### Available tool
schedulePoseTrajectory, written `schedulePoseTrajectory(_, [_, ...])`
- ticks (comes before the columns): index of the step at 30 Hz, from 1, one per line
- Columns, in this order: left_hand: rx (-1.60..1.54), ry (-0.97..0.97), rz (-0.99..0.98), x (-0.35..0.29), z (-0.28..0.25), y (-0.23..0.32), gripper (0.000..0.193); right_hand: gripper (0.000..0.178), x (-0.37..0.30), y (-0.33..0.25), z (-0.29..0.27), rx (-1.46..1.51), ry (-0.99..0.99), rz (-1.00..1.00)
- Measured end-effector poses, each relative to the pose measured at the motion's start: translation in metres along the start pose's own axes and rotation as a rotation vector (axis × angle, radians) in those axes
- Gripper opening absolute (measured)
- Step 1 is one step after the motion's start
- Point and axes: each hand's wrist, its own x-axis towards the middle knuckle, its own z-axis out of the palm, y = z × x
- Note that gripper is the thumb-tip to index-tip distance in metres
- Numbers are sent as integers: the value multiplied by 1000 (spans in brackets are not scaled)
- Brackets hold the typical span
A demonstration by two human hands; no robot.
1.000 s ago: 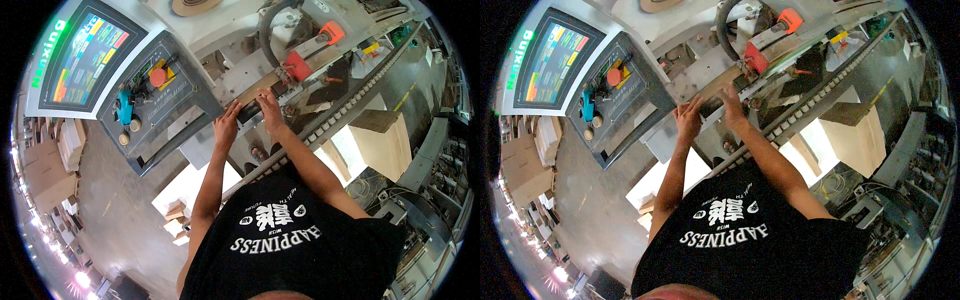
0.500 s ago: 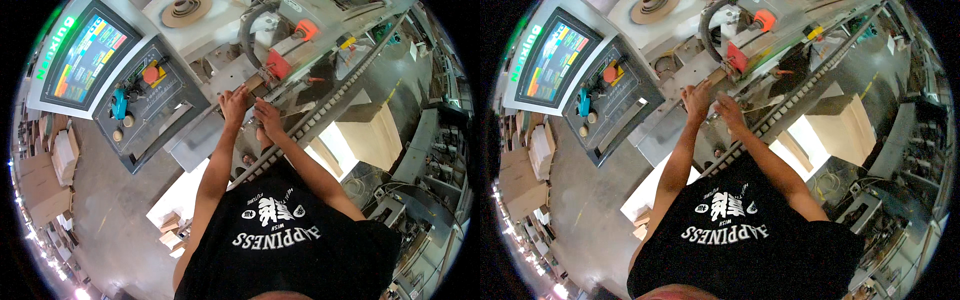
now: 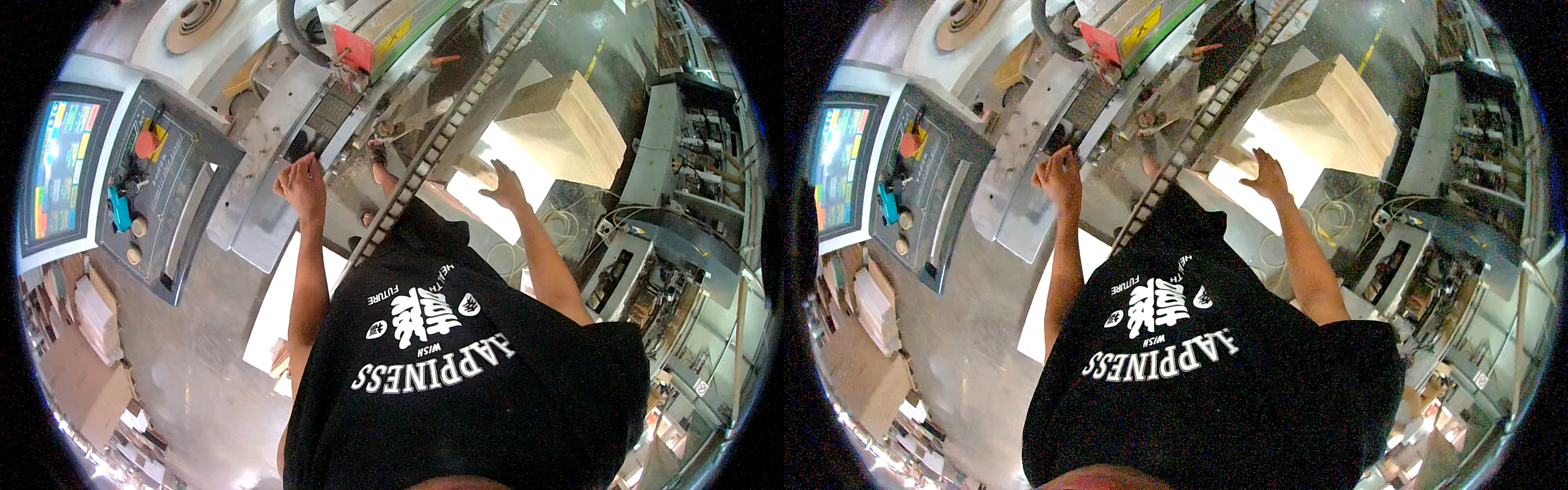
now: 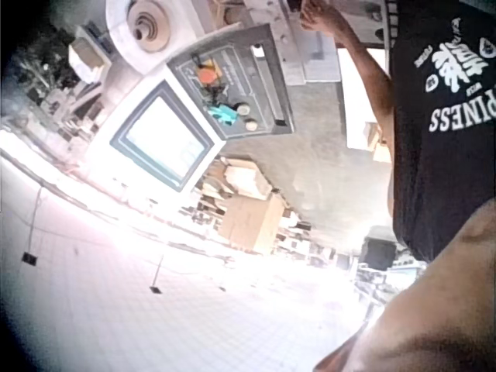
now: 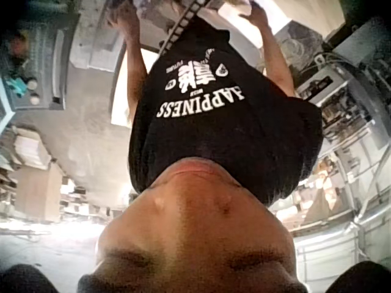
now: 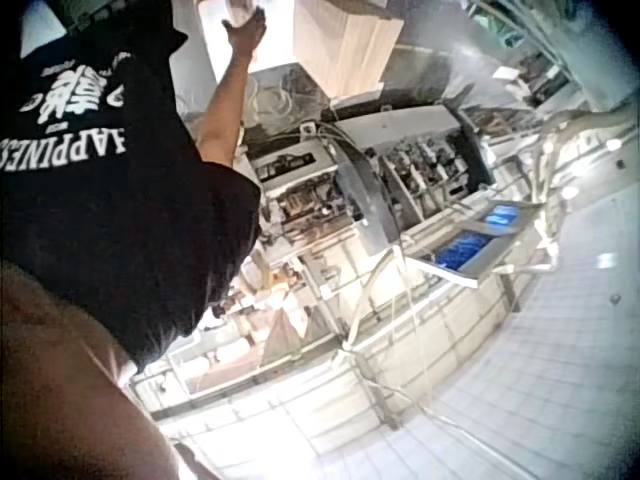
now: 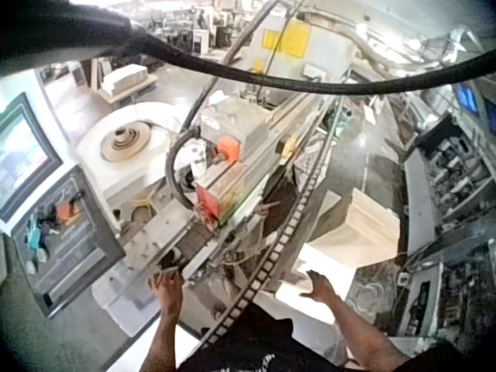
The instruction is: The person operates a woodworking machine, feeding wooden planks into the conveyor belt one by one. They adjust the planks as they move through the machine and stack the processed pieces on a nearby surface.
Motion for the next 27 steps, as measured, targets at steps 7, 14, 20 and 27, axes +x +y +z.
schedulePoseTrajectory(7, [-86, 7, -39, -41, -29, 2, 20, 80, 3, 23, 36, 161, -124, 56])
schedulePoseTrajectory(14, [-304, -168, 207, -2, -52, 96, 29, 61, 0, -4, -23, 93, 404, -44])
schedulePoseTrajectory(20, [-177, -305, 641, -5, -2, 170, 62, 62, 13, -113, -91, 81, 405, -526])
schedulePoseTrajectory(27, [-258, -586, 253, -20, -13, 102, 59, 59, 27, -206, -85, 41, 399, -610])
